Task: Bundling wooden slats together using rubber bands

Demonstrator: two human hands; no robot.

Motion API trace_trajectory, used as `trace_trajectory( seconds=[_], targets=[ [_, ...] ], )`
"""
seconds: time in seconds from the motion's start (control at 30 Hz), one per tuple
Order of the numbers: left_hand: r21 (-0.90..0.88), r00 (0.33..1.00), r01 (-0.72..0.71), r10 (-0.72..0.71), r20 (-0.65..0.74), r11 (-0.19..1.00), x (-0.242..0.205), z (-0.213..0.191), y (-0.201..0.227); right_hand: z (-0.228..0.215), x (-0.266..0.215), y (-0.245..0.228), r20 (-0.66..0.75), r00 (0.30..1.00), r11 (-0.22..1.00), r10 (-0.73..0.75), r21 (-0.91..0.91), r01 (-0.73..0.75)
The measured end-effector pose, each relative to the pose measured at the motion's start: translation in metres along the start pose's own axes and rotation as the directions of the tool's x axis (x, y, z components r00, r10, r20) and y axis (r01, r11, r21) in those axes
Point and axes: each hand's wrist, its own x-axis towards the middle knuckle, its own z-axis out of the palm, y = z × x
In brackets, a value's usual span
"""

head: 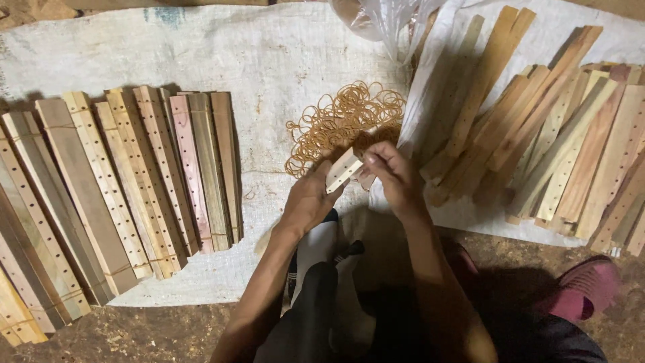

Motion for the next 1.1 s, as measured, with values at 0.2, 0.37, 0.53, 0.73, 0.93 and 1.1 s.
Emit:
trace_trajectory(
  seconds=[0.2, 0.37, 0.53, 0.73, 0.93, 1.1],
  targets=[
    [0.12, 0.989, -0.146, 0.141, 0.05, 0.982, 0.003, 0.009, 0.0, -0.001, -0.013, -0.051, -0.133, 0.991, 0.999, 0.029, -0.011, -0.03],
    [0.182, 0.988, -0.13, 0.112, 0.107, 0.975, 0.007, 0.019, -0.01, -0.01, -0.017, -0.035, -0.004, 0.998, 0.995, -0.066, -0.074, 0.066],
    [0.227, 0.996, -0.081, 0.069, 0.061, 0.97, 0.005, 0.018, -0.006, -0.02, -0.027, -0.02, 0.156, 0.985, 0.982, -0.076, -0.157, 0.1],
    [-0.142, 0.993, -0.122, 0.119, -0.028, 0.982, -0.006, 0.001, 0.039, -0.007, -0.039, -0.041, 0.258, 0.947, 0.948, -0.193, -0.2, 0.248],
    [-0.417, 0.979, 0.004, -0.089, -0.186, 0.909, -0.001, 0.009, 0.041, 0.0, -0.059, -0.004, 0.23, 0.942, 0.956, -0.246, -0.103, 0.275],
    [-0.465, 0.961, -0.053, -0.082, -0.265, 0.884, 0.003, 0.018, 0.048, 0.013, -0.053, -0.003, -0.112, 0.961, 0.748, -0.254, 0.607, 0.269]
  ],
)
